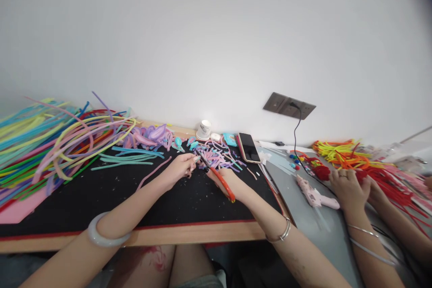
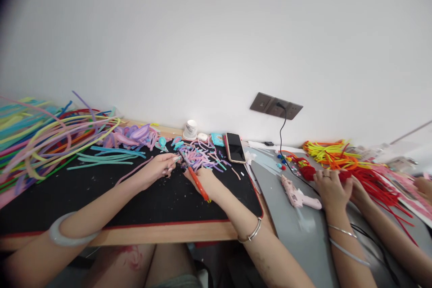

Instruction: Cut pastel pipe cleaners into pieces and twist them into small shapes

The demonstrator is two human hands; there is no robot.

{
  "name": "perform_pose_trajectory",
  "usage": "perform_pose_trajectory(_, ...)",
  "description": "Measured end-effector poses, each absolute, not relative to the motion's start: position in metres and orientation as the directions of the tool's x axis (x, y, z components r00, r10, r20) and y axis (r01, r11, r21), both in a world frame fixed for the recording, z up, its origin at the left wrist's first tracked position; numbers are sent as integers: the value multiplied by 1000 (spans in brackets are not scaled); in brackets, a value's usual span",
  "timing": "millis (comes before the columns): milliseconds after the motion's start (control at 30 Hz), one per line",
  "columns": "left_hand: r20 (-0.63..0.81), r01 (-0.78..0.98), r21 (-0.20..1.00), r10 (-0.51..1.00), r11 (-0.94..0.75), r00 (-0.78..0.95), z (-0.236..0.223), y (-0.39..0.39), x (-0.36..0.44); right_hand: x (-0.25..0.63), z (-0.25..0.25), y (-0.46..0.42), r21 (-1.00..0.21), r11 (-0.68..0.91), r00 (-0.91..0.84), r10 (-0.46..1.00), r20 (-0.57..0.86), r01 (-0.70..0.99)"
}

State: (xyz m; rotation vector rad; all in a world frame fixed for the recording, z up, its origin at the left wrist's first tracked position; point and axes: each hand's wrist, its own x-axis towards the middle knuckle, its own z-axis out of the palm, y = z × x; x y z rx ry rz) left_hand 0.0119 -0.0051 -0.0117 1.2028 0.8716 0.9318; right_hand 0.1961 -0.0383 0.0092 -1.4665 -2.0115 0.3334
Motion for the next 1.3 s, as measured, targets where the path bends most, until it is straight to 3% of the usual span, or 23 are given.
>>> perform_pose_trajectory(133, 1, -175, 983, 945, 59, 328, -16, -2, 10, 208, 23, -25, -443, 214, -170, 976, 138, 871)
perform_pose_trajectory(267, 7, -110, 994, 955, 27, 298, -19, 1, 8, 218, 34, -12, -98, -87, 92, 994, 55, 991)
perform_pose_trajectory(433, 44, -62, 998, 961, -28, 273, -11, -1, 9, 223, 29, -2, 4, -98, 98, 995, 26, 995)
perform_pose_trajectory(500, 40, -66, 998, 962, -23, 270, -8, -2, 10, 224, 29, -3, -9, -72, 72, 997, 23, 997)
perform_pose_trajectory(600, 24, -66, 998, 959, -5, 284, -6, -4, 11, 221, 35, -10, -103, 4, 11, 989, 149, 995)
perform_pose_trajectory(667, 13, -80, 997, 952, 12, 305, -5, -6, 12, 214, 39, -17, -238, 162, -101, 964, 247, 958)
perform_pose_trajectory(767, -3, -106, 993, 937, 43, 349, -4, -9, 13, 197, 38, -25, -444, 443, -398, 896, 196, 779)
perform_pose_trajectory(833, -13, -126, 990, 932, 62, 362, -2, -10, 13, 187, 32, -28, -494, 497, -462, 864, 202, 713)
perform_pose_trajectory(1100, -58, -166, 979, 941, 119, 333, 7, -13, 14, 176, 14, -29, -558, 467, -313, 881, 354, 685)
perform_pose_trajectory(1300, 50, -115, 993, 957, -18, 286, 7, -13, 13, 167, 10, -32, -551, 456, -223, 871, 439, 698)
